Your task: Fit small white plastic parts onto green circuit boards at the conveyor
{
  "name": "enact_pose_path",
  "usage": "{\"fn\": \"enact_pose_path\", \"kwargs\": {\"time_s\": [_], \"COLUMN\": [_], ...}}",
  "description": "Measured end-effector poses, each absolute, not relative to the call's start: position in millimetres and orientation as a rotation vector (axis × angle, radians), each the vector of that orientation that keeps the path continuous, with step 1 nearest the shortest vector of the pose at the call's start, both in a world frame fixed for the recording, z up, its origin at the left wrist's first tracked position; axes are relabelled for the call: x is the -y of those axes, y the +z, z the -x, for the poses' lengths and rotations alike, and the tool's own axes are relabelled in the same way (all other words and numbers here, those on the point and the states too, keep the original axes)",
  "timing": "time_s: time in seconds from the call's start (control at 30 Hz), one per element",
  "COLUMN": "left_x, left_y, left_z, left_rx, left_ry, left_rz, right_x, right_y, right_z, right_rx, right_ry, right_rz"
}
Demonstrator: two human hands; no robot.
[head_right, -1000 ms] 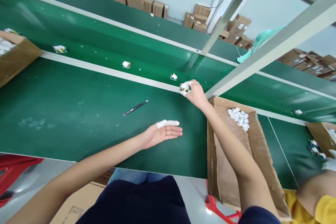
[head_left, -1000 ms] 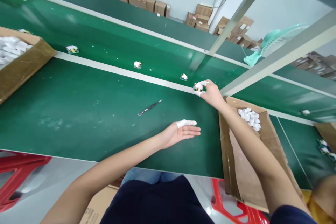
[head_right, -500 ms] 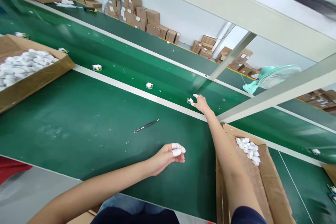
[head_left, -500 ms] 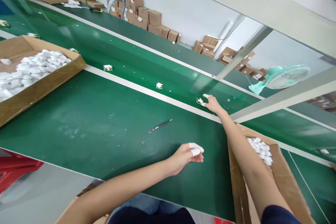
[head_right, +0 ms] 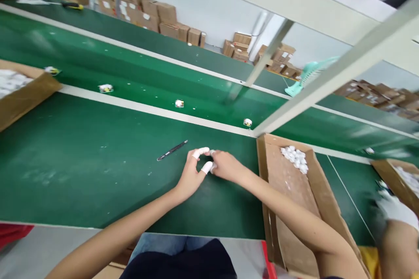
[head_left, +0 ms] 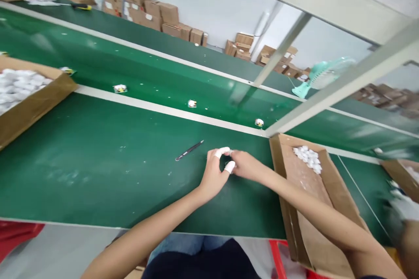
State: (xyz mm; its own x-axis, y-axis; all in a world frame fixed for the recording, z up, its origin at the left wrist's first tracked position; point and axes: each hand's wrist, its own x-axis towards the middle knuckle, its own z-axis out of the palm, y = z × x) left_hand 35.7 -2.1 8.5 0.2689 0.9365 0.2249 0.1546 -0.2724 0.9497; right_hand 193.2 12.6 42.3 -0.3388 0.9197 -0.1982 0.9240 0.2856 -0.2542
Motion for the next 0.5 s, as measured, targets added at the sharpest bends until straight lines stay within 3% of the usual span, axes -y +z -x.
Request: {"fn": "enact_pose_path", "kwargs": {"time_s": [0.13, 0.3, 0.5], "left_x": [3.9, 6.3, -1.6], "left_y": [10.5, 1.0, -12.5], "left_z": [-38.2, -41.8, -41.7], "left_rx": [-0.892, -0.873, -0.889], "left_ry": [0.858, 0.524, 0.52], "left_rz": [-1.964, -2.352, -2.576], "right_x": [31.9, 35.1, 25.0], "right_y": [47.1, 71.9, 56.0], "right_z": [-205.5, -322.3, -442.2], "right_rx": [-2.499, -2.061, -1.368], "right_ry": [-0.53, -0.222, 0.11], "right_rz": [-1.864, -2.545, -3.012]}}
